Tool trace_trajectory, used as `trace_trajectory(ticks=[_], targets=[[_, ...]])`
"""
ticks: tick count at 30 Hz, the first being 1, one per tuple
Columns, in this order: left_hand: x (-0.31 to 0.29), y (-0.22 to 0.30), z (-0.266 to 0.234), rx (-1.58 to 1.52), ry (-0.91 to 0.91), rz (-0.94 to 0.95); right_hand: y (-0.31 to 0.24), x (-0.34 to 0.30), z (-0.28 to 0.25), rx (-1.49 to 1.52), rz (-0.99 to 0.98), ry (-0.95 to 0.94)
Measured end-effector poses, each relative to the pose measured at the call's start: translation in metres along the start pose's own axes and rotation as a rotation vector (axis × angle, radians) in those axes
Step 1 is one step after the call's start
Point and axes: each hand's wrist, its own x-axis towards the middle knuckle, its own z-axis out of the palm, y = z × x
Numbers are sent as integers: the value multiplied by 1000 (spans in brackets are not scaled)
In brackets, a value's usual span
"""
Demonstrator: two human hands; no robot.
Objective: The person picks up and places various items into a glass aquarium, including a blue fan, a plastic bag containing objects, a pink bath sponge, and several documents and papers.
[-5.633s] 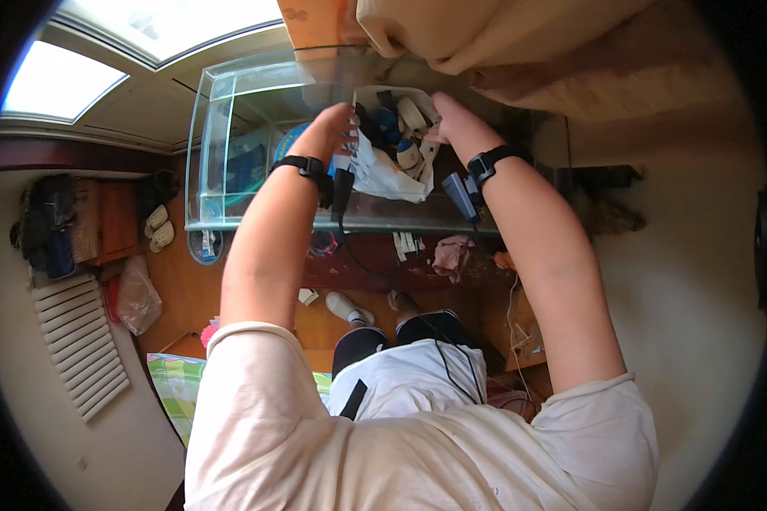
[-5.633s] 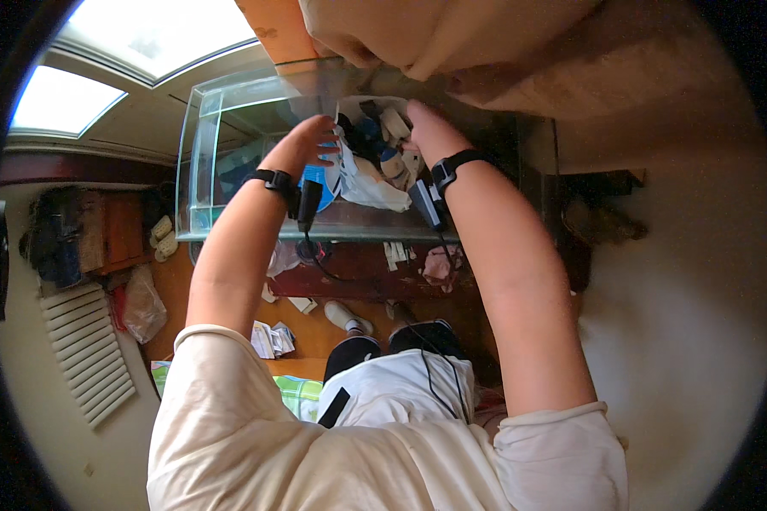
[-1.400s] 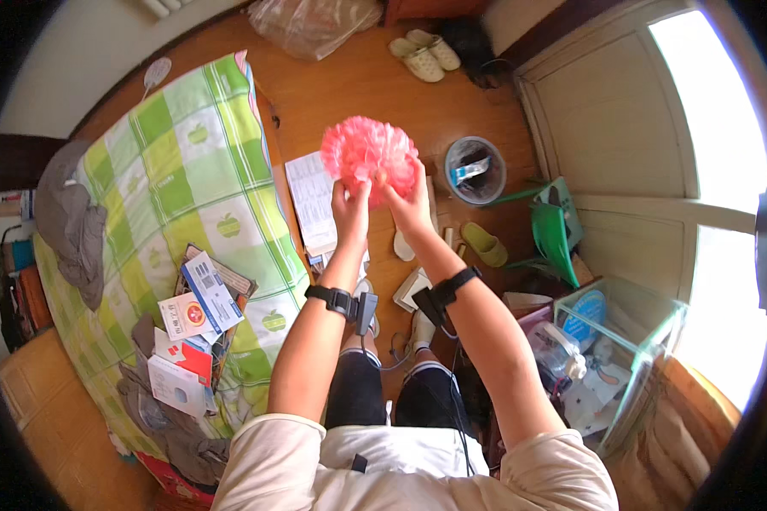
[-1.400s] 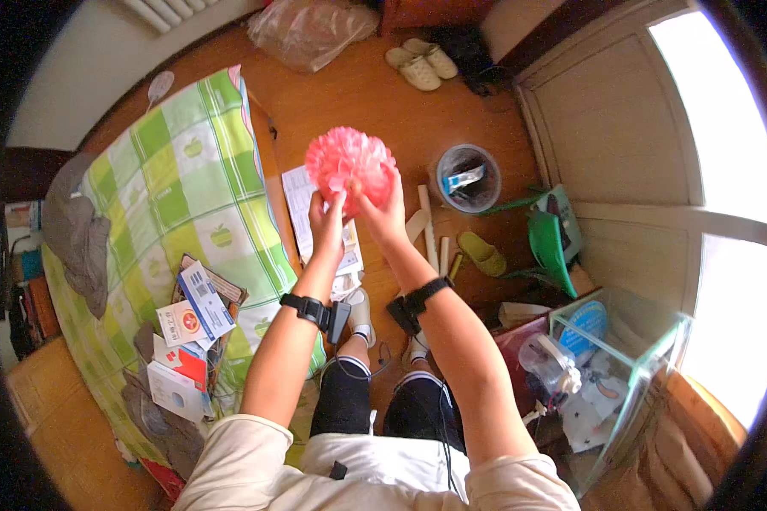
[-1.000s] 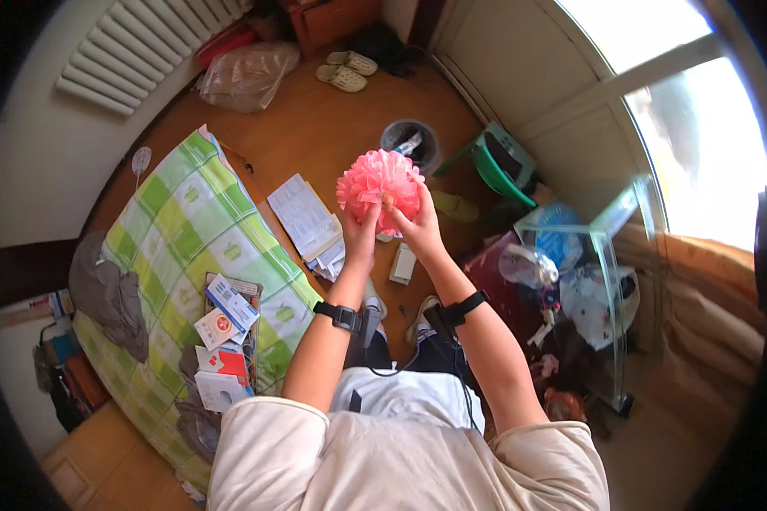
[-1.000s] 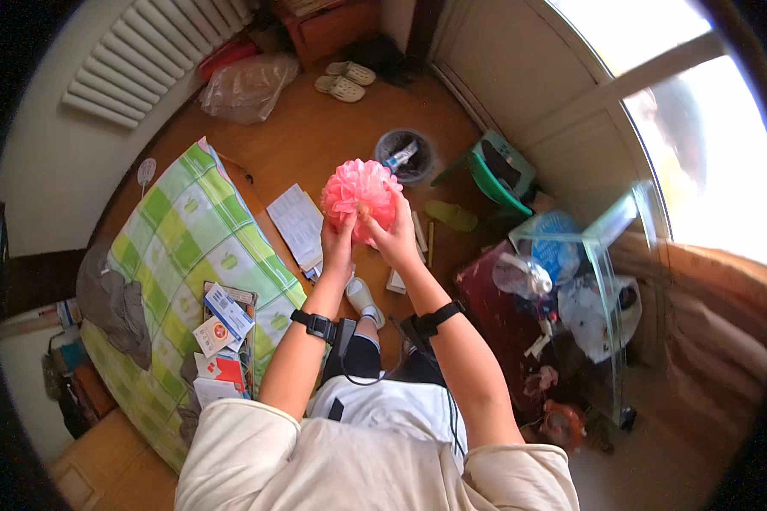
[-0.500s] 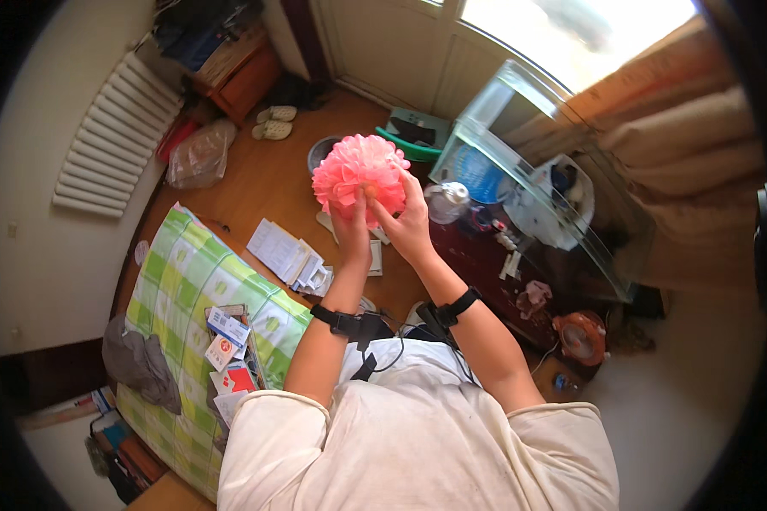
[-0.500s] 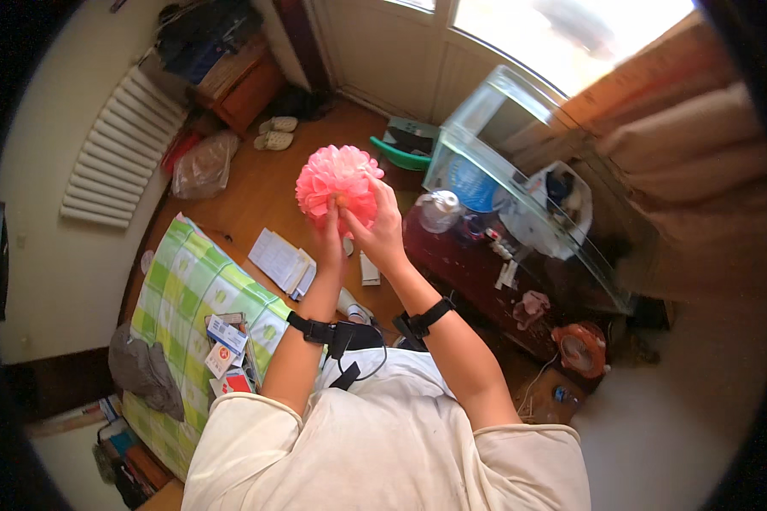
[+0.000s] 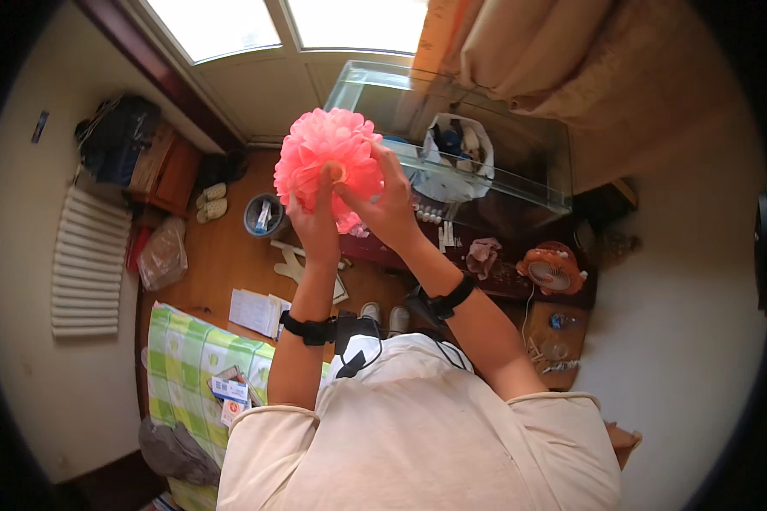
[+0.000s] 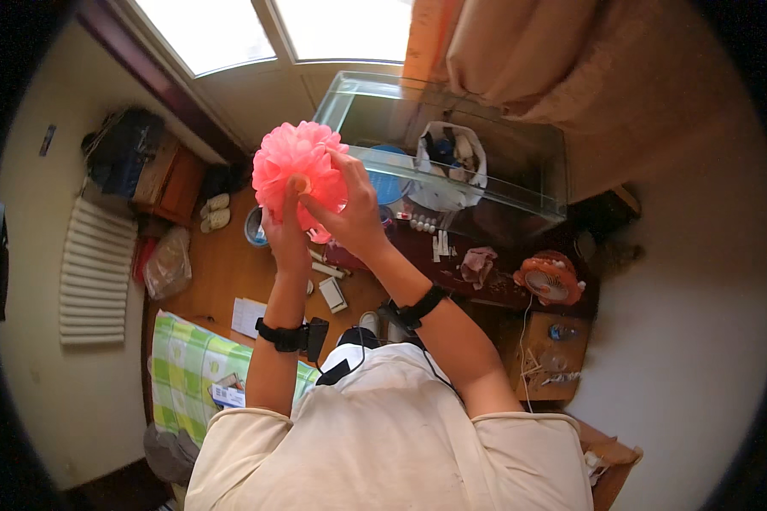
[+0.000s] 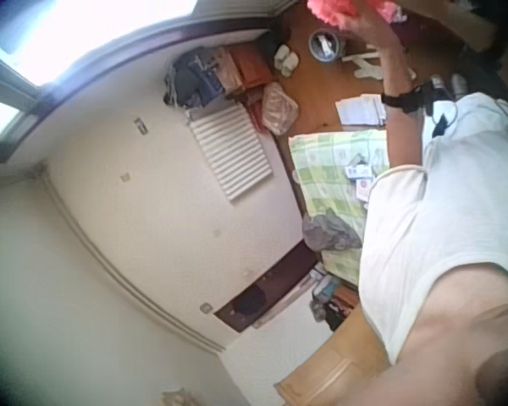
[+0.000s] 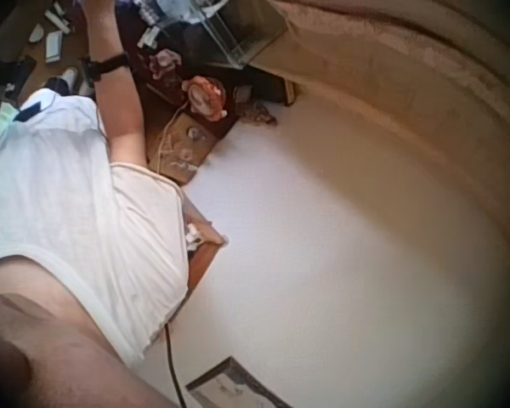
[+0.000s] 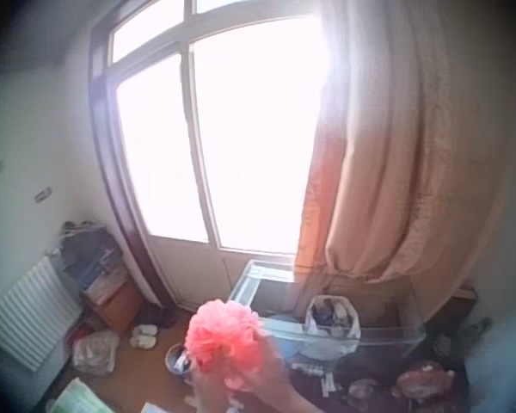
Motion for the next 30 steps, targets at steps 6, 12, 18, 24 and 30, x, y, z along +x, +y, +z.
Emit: trace_trajectory(ticks=[6, 12, 18, 24, 30], targets=[[9, -3, 75, 28, -316, 42, 7, 26, -70, -194, 33, 170], [34, -30, 146, 18, -598, 15, 35, 53, -127, -98, 154, 292], [47, -74, 215, 100, -884, -63, 82, 63, -195, -40, 202, 445], [53, -109, 261, 194, -1007, -188, 113, 66, -236, -103, 203, 504], [54, -156, 301, 164, -1182, -364, 145, 64, -270, -288, 329, 546]])
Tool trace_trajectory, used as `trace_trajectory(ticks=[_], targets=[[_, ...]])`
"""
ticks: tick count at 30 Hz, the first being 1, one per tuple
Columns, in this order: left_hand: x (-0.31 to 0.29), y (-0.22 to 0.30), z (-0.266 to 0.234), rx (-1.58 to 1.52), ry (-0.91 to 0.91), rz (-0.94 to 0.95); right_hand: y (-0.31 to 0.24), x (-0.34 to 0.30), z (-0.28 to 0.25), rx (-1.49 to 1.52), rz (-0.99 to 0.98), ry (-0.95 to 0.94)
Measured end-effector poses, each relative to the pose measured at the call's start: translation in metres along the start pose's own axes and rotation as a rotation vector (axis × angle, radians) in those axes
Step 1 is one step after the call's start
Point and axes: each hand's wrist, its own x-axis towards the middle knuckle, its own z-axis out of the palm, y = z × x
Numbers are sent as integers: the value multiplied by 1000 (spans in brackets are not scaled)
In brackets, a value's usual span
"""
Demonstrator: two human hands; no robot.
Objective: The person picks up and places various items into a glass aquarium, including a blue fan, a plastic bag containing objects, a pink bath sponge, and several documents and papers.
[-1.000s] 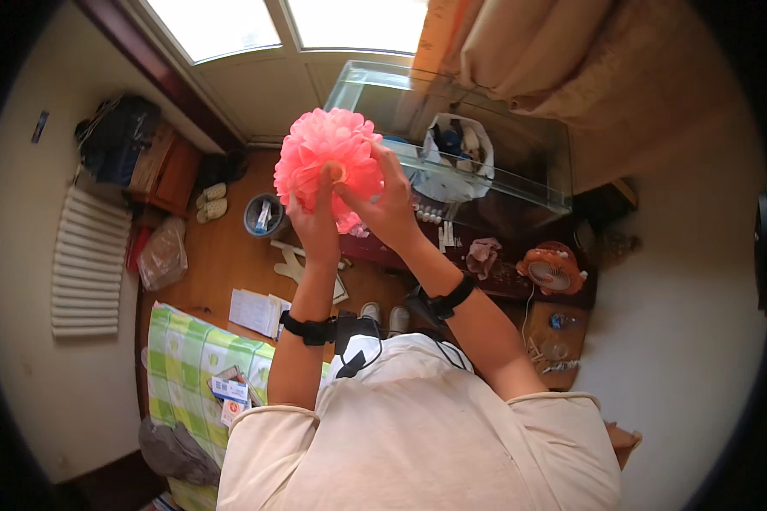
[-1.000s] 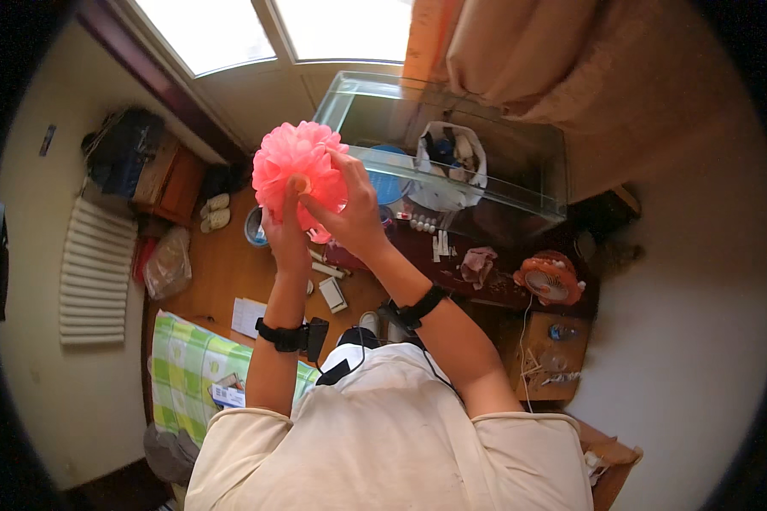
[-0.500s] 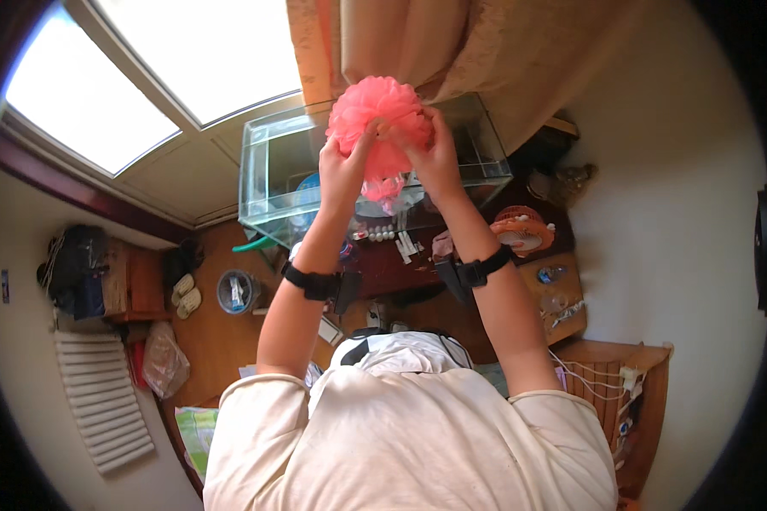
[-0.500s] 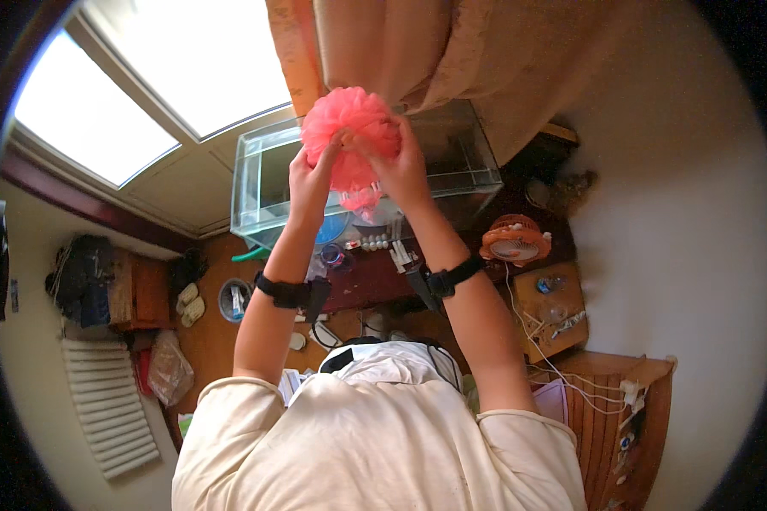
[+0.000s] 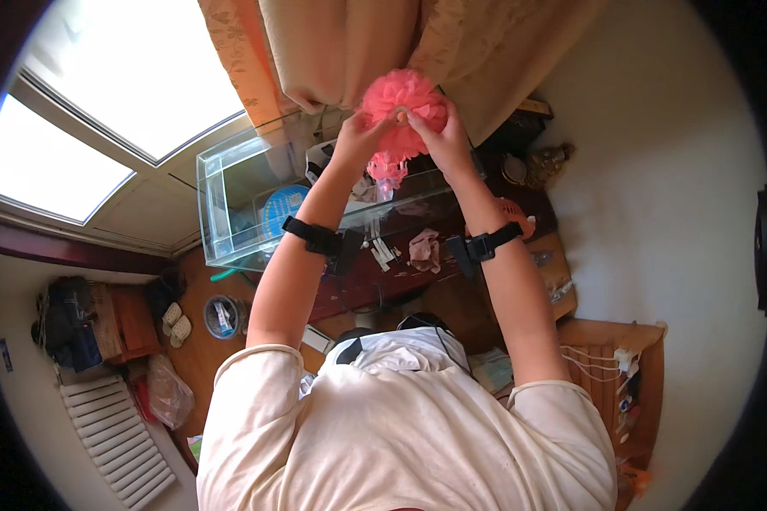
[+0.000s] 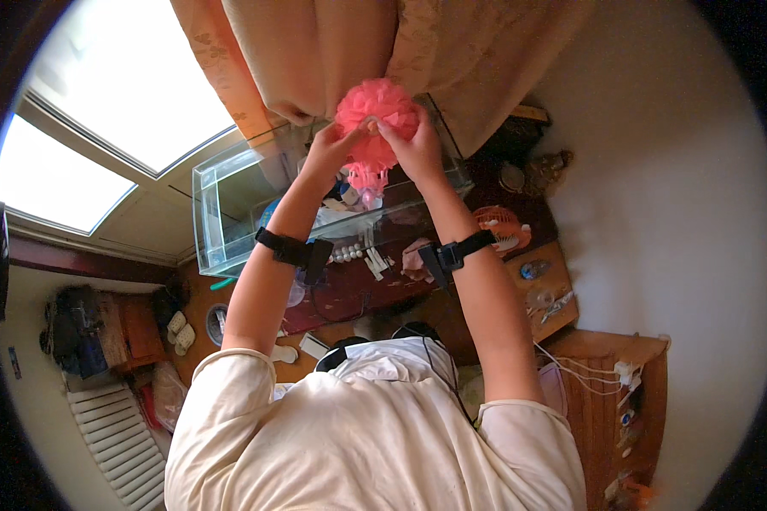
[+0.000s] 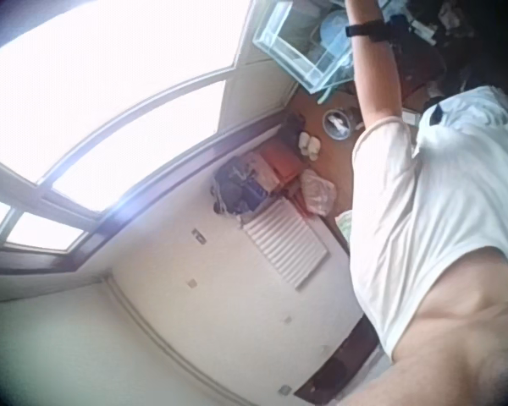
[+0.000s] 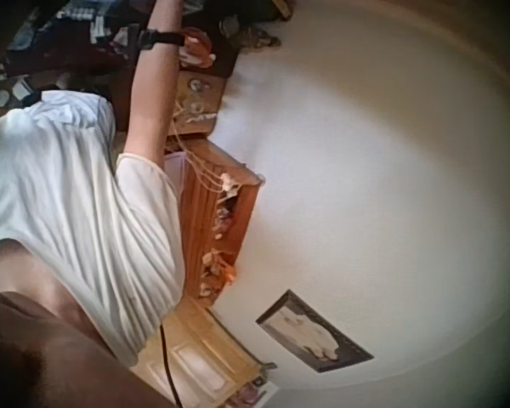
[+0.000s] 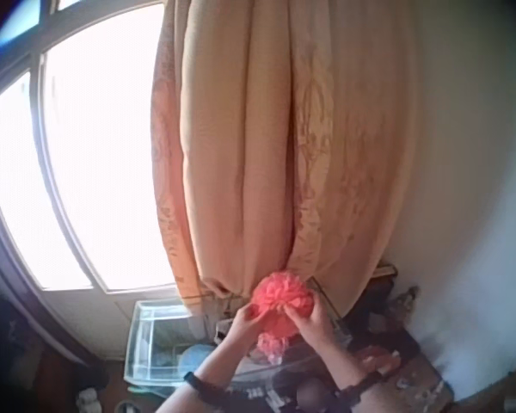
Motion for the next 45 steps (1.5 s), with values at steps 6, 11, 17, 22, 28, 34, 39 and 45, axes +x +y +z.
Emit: trace_trajectory(ticks=[6, 11, 17, 22, 28, 34, 39, 45], targets=[[26, -14, 37, -158, 90, 114, 31, 21, -23, -2, 8, 3], [32, -15, 54, -92, 129, 72, 25, 29, -37, -65, -70, 44], [37, -6, 70, -199, 78, 102, 24, 35, -50, 44, -96, -5], [45, -48, 61, 8, 128, -174, 84, 28, -48, -119, -12, -82], [45, -106, 42, -7, 237, -252, 92, 13, -30, -517, 342, -283], [60, -117, 59, 217, 120, -489, 150, 15, -23, -611, 484, -365], [83, -196, -10, 297, -36, -496, 152, 28, 17, -536, 353, -534], [87, -138, 49, -112, 122, -610, 193, 18, 20, -729, 348, -145]])
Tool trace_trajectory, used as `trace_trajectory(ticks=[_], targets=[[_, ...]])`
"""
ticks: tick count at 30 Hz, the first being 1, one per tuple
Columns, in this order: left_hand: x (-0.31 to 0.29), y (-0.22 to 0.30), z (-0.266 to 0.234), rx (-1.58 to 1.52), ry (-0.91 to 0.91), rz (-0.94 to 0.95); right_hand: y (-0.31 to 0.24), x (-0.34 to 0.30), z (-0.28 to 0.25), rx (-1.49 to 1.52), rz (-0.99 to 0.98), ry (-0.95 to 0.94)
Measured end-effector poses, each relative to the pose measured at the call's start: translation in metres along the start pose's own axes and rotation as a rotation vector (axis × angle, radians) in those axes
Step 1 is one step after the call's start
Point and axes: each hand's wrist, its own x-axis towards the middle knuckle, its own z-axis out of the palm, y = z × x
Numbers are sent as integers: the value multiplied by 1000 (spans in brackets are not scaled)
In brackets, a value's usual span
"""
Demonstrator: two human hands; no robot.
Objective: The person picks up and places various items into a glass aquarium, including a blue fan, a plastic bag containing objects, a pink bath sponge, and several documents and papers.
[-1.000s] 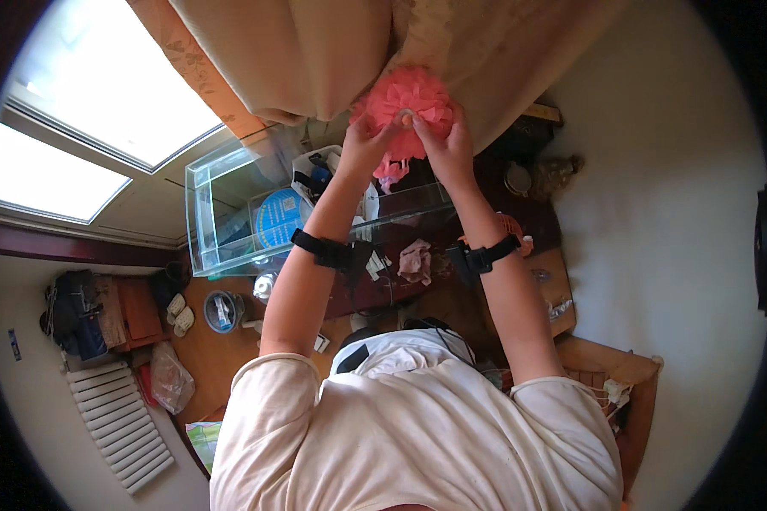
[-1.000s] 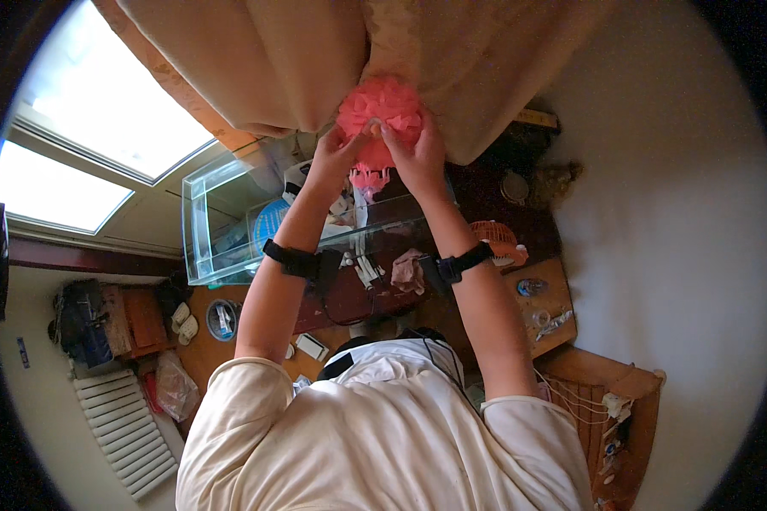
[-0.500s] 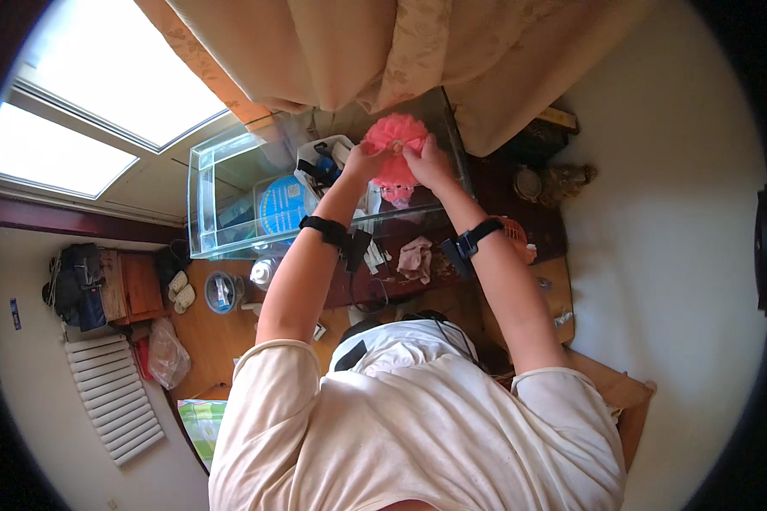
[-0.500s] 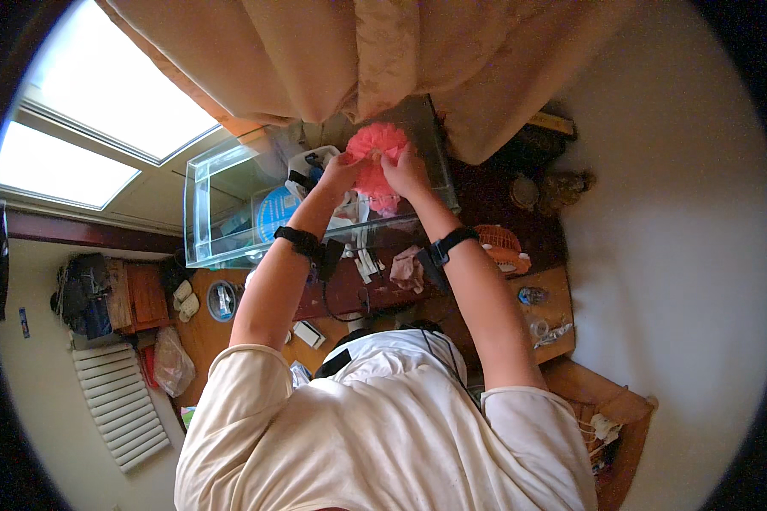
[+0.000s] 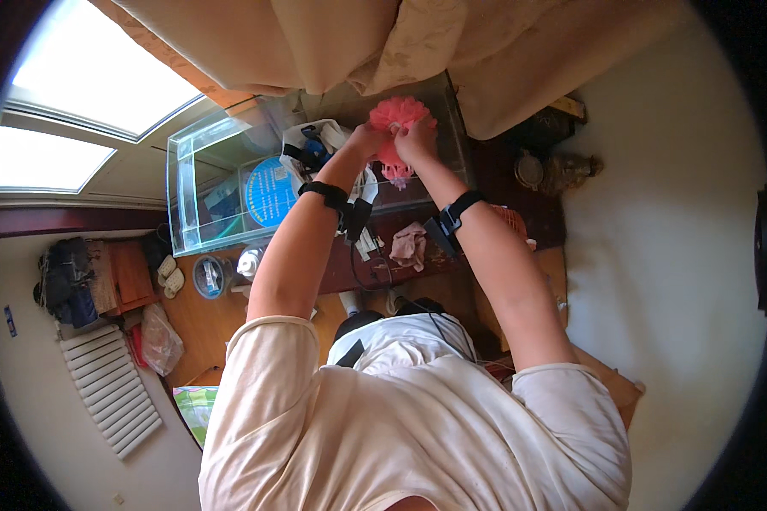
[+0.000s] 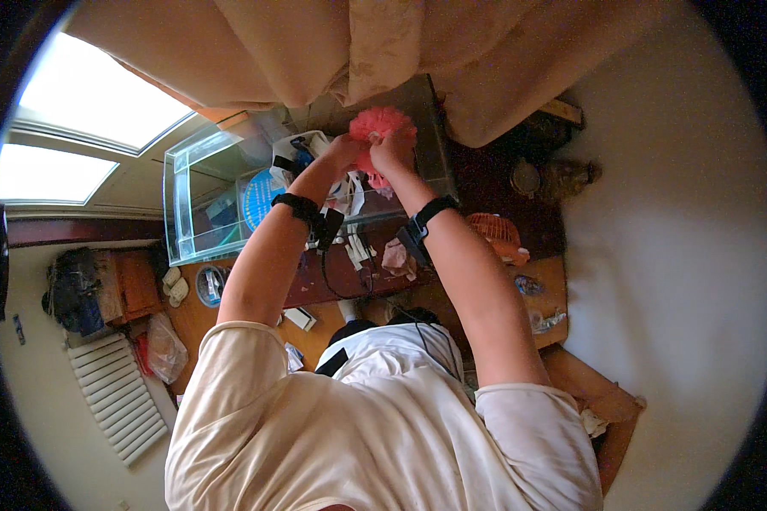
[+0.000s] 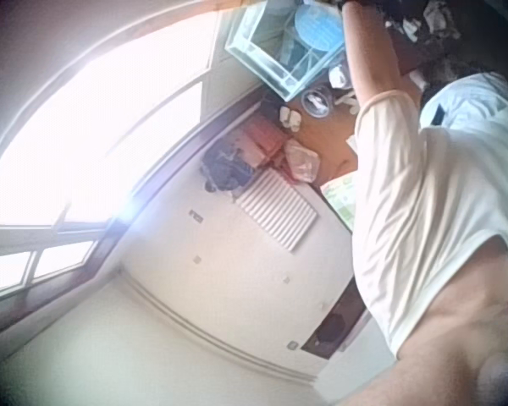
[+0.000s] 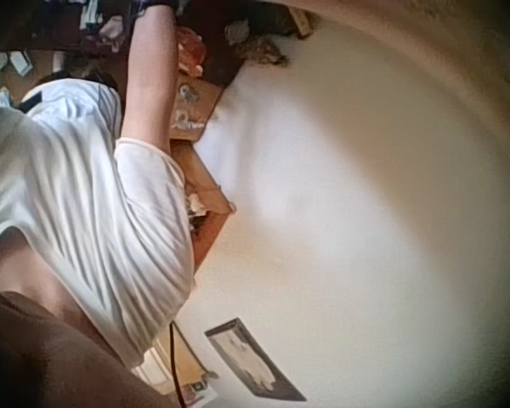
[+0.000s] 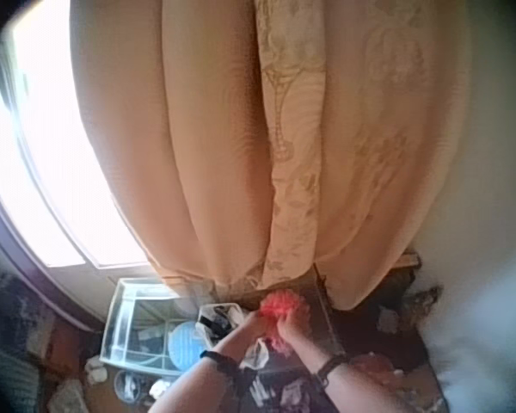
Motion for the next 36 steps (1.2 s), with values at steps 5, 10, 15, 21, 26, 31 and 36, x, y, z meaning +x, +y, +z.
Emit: trace_trajectory(ticks=[5, 10, 15, 21, 26, 31, 36], targets=[[44, -22, -36, 702, 7, 203, 6, 12, 44, -35, -11, -94], [144, -77, 19, 1104, -57, 804, 72, 51, 56, -375, 41, 108], [151, -91, -62, 1847, -306, 788, -33, 27, 4, 362, 407, -504], [121, -64, -54, 402, -74, 190, -32, 43, 40, 233, 171, -481], [106, -51, -18, -24, -77, -56, 30, 56, 57, 805, 429, -505], [139, -107, -76, -33, -283, 113, 23, 62, 91, 642, 757, -654], [97, -60, -44, -32, -145, -170, 21, 47, 65, 613, 933, -632]])
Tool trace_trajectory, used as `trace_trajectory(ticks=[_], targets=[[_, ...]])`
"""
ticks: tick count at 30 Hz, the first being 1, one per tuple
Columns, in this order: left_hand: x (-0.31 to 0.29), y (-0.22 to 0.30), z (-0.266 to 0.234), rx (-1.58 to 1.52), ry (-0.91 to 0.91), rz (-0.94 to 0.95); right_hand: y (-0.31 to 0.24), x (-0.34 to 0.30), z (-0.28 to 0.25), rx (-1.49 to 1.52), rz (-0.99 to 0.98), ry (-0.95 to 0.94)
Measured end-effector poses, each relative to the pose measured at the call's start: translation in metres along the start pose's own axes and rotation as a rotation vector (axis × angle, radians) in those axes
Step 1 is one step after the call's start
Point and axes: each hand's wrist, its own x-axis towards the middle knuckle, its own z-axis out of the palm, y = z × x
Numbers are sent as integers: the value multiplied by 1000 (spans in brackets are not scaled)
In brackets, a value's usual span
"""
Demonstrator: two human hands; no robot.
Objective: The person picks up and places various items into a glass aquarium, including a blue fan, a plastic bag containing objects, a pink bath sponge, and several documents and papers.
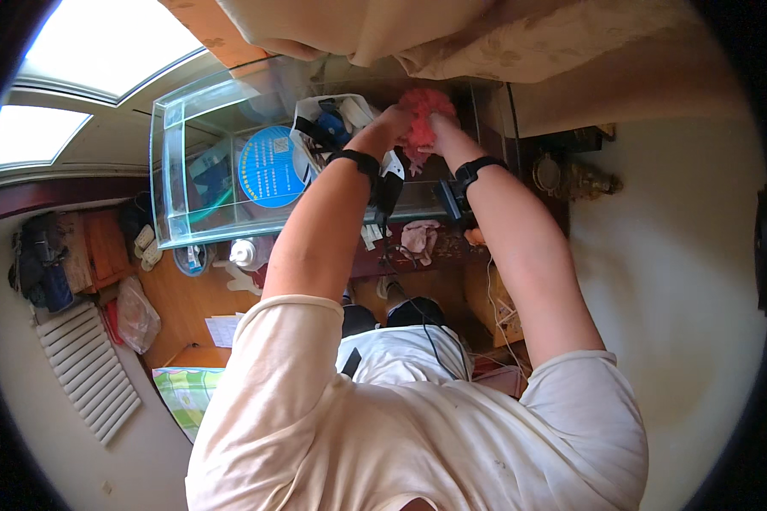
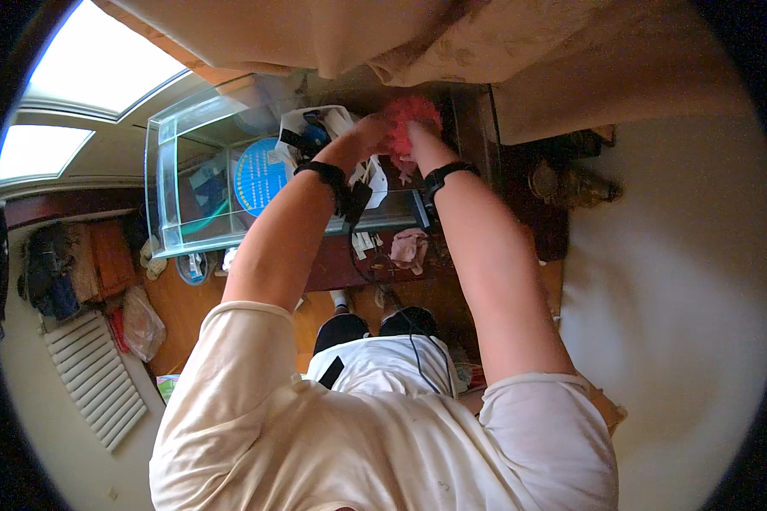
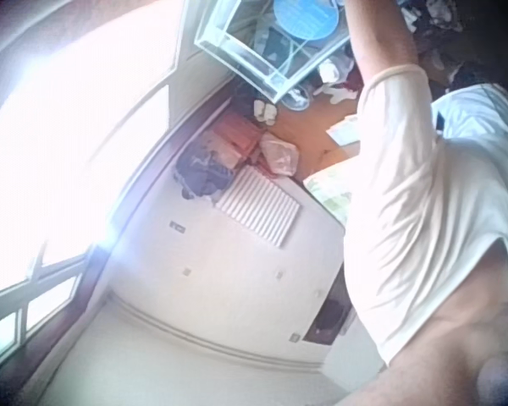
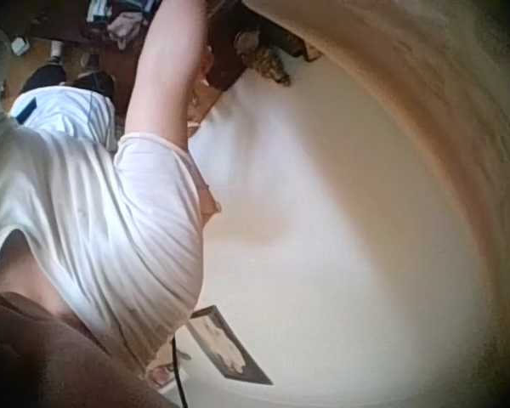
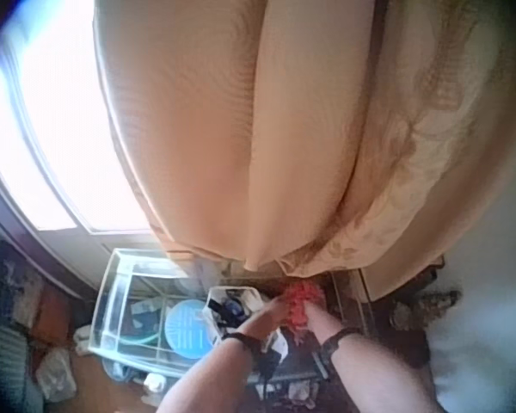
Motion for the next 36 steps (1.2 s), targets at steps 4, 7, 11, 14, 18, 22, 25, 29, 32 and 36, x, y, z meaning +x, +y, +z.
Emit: trace_trajectory(ticks=[4, 7, 11, 14, 18, 22, 25, 29, 32, 36], targets=[[-57, 22, 7, -64, -2, 105, -2, -62, 10, 168, -224, -71], [-102, 34, 41, -182, 48, 45, 8, -68, -3, 161, -382, 26], [-116, 17, 31, -172, 196, 211, 24, -98, 18, 72, -636, 124], [-148, 12, 37, -287, 207, 450, 40, -140, 38, 239, -816, 93], [-200, 3, 35, -336, 223, 572, 64, -182, 63, 314, -840, 69], [-245, -14, 2, -293, 456, 806, 81, -228, 113, 315, -870, -110], [-289, -33, -21, -342, 636, 904, 103, -247, 147, 264, -863, -314], [-350, -72, -57, -396, 901, 928, 139, -274, 199, 167, -814, -528], [-380, -123, -85, -456, 1150, 910, 180, -294, 245, 100, -695, -762], [-436, -170, -93, -722, 1418, 944, 238, -317, 286, -3, -554, -941]])
